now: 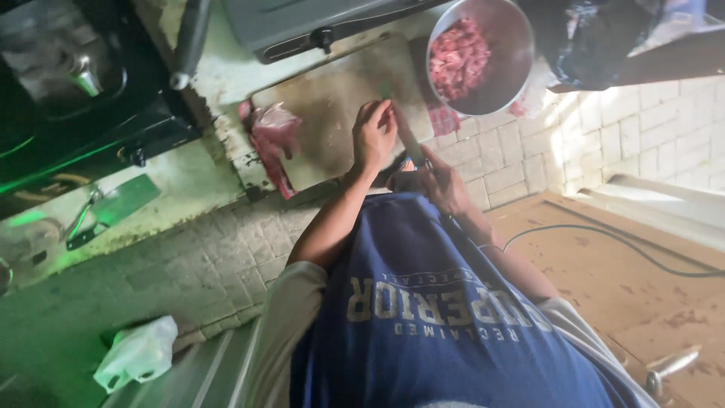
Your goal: Cutting raw meat into small pieces on a wooden board and placing them in a bowl.
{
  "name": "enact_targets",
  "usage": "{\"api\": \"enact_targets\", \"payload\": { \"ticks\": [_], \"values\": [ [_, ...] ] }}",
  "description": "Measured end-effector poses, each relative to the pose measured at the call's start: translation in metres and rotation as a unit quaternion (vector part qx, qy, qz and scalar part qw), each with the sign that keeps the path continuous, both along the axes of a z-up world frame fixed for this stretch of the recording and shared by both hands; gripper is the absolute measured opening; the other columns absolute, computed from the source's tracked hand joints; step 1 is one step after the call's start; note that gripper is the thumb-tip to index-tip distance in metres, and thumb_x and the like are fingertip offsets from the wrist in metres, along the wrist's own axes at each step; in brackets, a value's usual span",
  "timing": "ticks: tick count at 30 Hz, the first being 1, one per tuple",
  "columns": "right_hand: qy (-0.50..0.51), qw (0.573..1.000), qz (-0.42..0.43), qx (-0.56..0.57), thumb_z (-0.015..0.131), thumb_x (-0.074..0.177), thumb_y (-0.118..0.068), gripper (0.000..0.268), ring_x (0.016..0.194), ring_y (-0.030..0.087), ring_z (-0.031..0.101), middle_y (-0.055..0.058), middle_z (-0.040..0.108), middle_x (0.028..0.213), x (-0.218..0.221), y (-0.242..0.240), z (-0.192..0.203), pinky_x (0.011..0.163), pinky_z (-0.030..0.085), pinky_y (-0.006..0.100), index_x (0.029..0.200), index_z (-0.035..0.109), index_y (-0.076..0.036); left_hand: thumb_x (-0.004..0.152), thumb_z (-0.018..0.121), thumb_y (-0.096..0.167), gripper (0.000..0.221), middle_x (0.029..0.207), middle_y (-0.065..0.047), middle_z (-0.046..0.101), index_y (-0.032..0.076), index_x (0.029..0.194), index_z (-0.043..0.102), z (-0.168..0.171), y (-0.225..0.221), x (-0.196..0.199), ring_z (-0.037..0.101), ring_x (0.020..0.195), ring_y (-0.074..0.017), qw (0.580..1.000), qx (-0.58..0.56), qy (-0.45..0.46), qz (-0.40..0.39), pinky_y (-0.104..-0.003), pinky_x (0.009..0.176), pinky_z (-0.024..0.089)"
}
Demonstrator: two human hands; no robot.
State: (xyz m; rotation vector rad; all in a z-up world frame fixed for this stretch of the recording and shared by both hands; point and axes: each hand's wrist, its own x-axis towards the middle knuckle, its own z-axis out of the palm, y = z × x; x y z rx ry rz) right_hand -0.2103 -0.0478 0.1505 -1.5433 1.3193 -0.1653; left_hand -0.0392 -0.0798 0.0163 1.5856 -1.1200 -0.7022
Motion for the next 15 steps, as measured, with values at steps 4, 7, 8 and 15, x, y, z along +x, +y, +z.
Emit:
{"api": "enact_targets", "payload": {
  "ticks": [4,7,8,15],
  "values": [
    [0.048,0.995,-0.075,-0.036,0.044,0.097,-0.038,0.06,0.069,0.041,0.064,0.024,0.064,0.072,-0.017,-0.019,0.042,0.068,0.045,0.056,0.153,0.04,-0.017,0.085,0.069,0.007,0.031,0.113,-0.016,0.061,0.006,0.115,0.068,0.041,-0.052,-0.047,0.067,0.104,-0.0326,0.994,-0.082,-0.057,-0.043,-0.033,0.08,0.063],
    [0.012,0.986,-0.157,-0.058,0.039,0.099,-0.034,0.06,0.054,0.019,0.061,0.007,0.063,0.065,-0.023,-0.037,0.075,0.052,0.05,0.036,0.153,0.037,-0.007,0.088,0.062,0.009,0.032,0.117,-0.012,0.06,0.008,0.121,0.064,0.074,-0.082,-0.079,0.067,0.107,-0.0296,0.982,-0.138,-0.053,-0.115,-0.032,0.082,0.062],
    [-0.004,0.981,-0.184,-0.061,0.04,0.096,-0.037,0.063,0.053,0.015,0.056,0.004,0.059,0.066,-0.03,-0.044,0.082,0.049,0.048,0.032,0.152,0.038,-0.008,0.092,0.062,0.009,0.028,0.12,-0.011,0.059,0.006,0.12,0.063,0.084,-0.089,-0.087,0.065,0.11,-0.028,0.975,-0.166,-0.077,-0.127,-0.033,0.089,0.06],
    [-0.099,0.966,-0.218,-0.099,0.041,0.095,-0.033,0.063,0.055,0.01,0.047,-0.002,0.048,0.066,-0.087,-0.088,0.109,0.046,0.044,0.025,0.15,0.037,-0.002,0.092,0.067,-0.004,0.019,0.114,-0.013,0.063,-0.002,0.11,0.065,0.116,-0.121,-0.133,0.068,0.102,-0.0284,0.892,-0.355,-0.216,-0.177,-0.034,0.081,0.066]
  ]
}}
